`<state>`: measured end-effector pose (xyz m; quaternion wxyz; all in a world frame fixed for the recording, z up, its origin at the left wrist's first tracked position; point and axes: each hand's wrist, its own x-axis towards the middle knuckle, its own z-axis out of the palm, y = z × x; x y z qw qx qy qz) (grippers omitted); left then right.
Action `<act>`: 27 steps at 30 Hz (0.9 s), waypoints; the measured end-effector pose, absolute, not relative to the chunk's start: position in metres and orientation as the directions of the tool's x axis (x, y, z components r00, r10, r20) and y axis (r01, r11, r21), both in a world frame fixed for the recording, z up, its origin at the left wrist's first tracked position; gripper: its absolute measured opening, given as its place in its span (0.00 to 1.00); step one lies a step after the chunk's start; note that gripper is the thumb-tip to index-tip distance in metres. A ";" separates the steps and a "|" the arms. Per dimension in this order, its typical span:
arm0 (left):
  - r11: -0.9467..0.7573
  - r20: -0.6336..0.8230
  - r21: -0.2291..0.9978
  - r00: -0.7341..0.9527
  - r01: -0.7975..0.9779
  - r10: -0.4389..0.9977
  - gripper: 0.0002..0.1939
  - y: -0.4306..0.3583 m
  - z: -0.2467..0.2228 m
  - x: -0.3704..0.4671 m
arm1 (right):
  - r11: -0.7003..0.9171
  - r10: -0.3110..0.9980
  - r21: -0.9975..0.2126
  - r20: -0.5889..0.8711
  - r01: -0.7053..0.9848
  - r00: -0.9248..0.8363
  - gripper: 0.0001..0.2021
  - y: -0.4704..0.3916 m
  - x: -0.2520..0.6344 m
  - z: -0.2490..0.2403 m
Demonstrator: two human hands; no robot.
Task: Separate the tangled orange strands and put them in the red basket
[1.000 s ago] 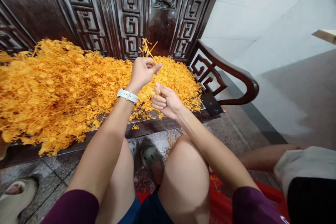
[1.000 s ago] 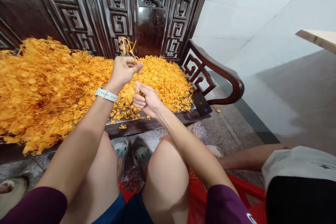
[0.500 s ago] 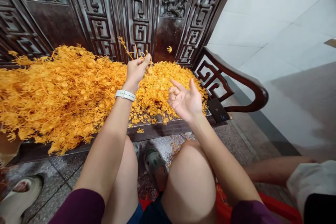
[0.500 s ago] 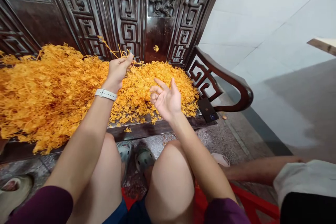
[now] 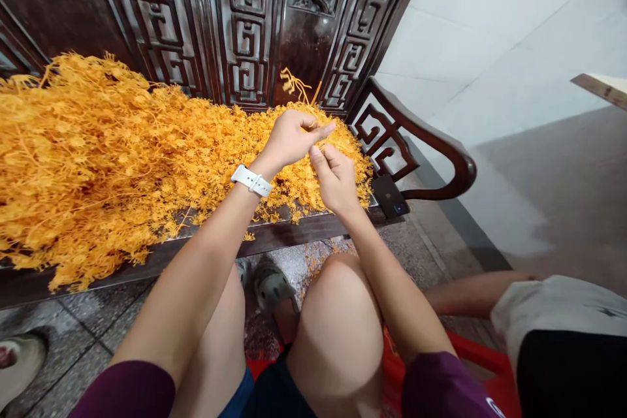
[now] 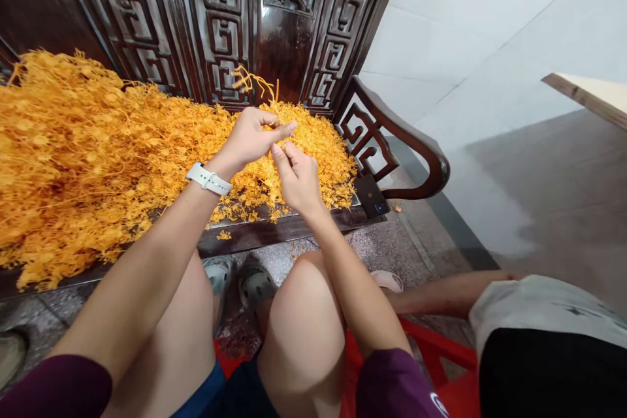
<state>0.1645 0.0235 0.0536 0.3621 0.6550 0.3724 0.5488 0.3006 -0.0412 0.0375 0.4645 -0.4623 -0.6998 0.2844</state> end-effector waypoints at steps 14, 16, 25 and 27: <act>-0.449 0.451 0.892 -0.024 0.047 0.892 0.32 0.027 0.063 0.171 | 0.494 0.809 -0.800 0.566 0.339 0.156 0.26 -0.041 0.289 0.043; -0.451 0.454 0.891 -0.049 0.060 0.890 0.31 0.028 0.061 0.175 | 0.515 0.775 -0.733 0.620 0.444 0.125 0.26 -0.040 0.291 0.043; -0.343 0.318 0.939 -0.309 -0.029 0.896 0.27 0.081 0.022 0.108 | 0.649 0.605 -0.466 0.796 0.601 -0.035 0.27 -0.079 0.283 0.063; -0.322 0.289 0.945 -0.318 -0.054 0.903 0.28 0.087 0.016 0.091 | 0.673 0.631 -0.479 0.769 0.563 -0.100 0.26 -0.081 0.283 0.064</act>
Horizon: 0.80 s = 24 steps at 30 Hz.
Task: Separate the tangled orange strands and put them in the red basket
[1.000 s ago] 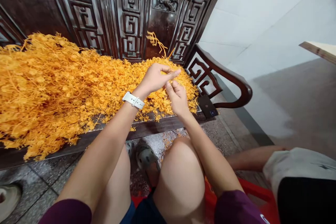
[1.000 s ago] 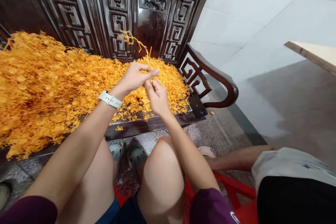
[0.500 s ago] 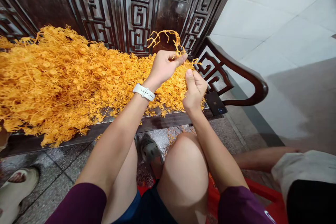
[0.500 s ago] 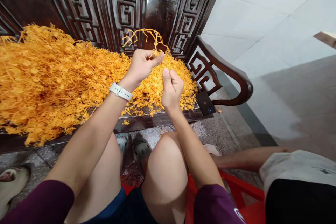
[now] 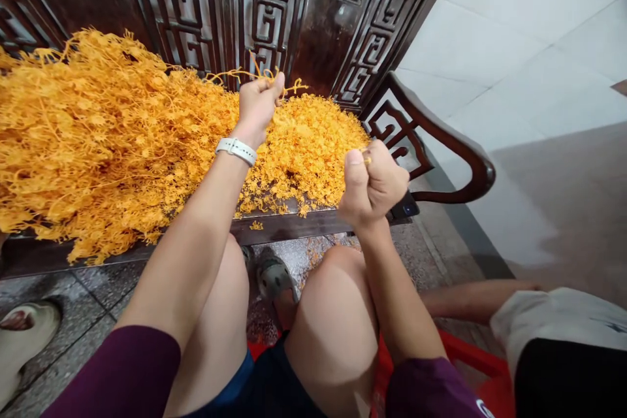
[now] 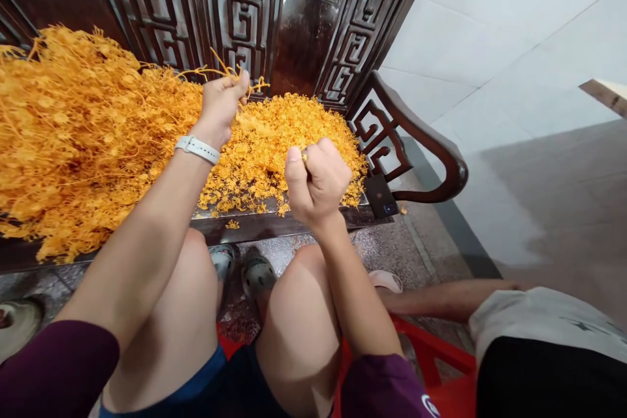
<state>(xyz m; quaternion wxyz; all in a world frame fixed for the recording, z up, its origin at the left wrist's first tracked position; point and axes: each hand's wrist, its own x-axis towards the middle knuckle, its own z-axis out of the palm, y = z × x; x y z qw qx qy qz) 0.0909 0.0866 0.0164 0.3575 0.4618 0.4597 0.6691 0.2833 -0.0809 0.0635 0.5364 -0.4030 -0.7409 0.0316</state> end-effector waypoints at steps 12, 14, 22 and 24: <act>-0.349 0.309 0.919 -0.214 -0.183 0.927 0.29 0.064 0.038 0.105 | -0.123 0.991 -0.984 -0.114 -0.130 -0.069 0.26 -0.021 0.293 0.031; -0.347 0.318 0.921 -0.171 -0.179 0.932 0.28 0.061 0.042 0.107 | -0.211 0.977 -0.958 -0.201 -0.195 -0.073 0.24 -0.017 0.296 0.024; -0.313 0.329 0.940 0.120 -0.138 0.936 0.27 0.038 0.047 0.133 | 0.017 0.981 -0.996 0.033 -0.087 -0.189 0.22 -0.025 0.282 0.026; -0.326 0.342 0.938 0.151 -0.121 0.927 0.27 0.036 0.045 0.142 | 0.087 0.976 -0.996 0.091 -0.030 -0.198 0.19 -0.025 0.280 0.025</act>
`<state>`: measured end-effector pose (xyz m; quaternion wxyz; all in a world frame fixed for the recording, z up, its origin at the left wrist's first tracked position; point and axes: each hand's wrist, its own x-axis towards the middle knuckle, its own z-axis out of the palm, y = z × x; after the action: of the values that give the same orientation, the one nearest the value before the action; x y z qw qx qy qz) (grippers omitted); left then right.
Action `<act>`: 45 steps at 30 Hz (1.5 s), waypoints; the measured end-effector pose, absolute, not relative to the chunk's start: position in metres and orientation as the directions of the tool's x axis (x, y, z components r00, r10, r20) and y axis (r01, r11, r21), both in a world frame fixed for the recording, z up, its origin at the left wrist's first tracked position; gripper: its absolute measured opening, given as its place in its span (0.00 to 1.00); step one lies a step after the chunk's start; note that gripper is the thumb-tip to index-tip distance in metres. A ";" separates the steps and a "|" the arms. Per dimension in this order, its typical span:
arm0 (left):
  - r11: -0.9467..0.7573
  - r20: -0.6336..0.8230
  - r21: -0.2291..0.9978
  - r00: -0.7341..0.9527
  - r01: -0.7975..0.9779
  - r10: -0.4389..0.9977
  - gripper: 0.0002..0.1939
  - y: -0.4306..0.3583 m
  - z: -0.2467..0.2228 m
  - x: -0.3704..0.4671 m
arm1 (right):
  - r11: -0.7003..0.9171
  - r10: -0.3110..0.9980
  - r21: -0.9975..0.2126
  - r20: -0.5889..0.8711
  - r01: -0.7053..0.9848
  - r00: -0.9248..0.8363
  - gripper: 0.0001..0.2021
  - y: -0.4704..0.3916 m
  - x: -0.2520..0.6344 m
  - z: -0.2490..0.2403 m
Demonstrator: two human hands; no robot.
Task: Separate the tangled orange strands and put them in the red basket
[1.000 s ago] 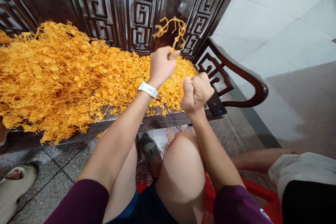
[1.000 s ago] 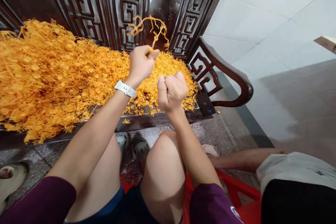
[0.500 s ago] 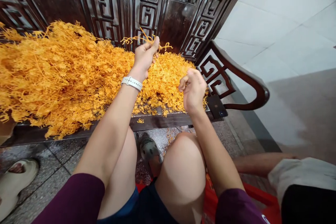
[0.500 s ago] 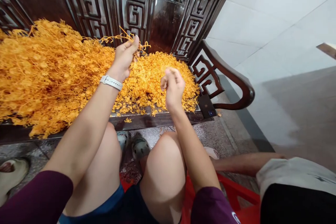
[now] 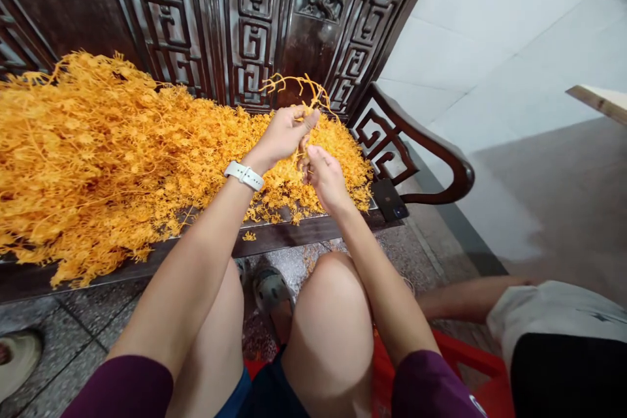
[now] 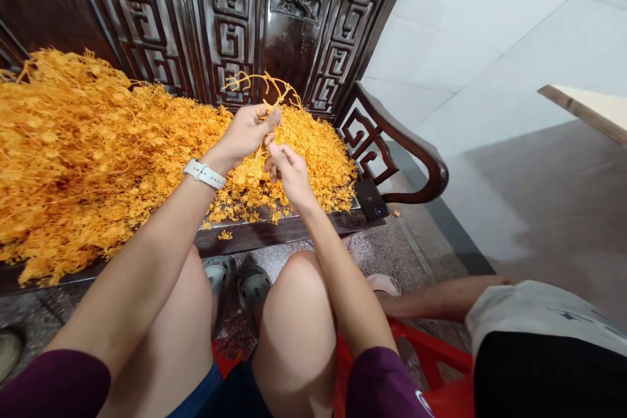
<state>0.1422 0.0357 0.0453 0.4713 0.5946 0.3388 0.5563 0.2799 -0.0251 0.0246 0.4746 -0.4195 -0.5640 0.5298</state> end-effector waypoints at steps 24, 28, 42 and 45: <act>-0.140 0.049 0.950 -0.307 -0.281 0.950 0.23 0.061 0.038 0.117 | -0.029 1.000 -0.929 -0.031 -0.369 -0.001 0.18 -0.031 0.285 0.042; -0.128 0.091 0.972 -0.186 -0.198 0.978 0.25 0.053 0.041 0.135 | -0.036 0.999 -0.957 -0.023 -0.288 -0.048 0.17 -0.028 0.275 0.030; -0.130 0.110 0.962 -0.094 -0.242 0.989 0.24 0.036 0.032 0.167 | 0.143 0.990 -0.989 0.142 -0.043 0.018 0.19 -0.020 0.277 0.017; -0.191 0.165 0.971 -0.177 -0.142 0.970 0.23 0.041 0.029 0.170 | 0.127 0.991 -0.992 0.126 0.016 -0.036 0.23 -0.022 0.275 0.016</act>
<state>0.1699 0.0408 0.0289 0.4481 0.4589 0.4512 0.6205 0.2752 -0.0220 0.0155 0.5171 -0.4631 -0.5440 0.4715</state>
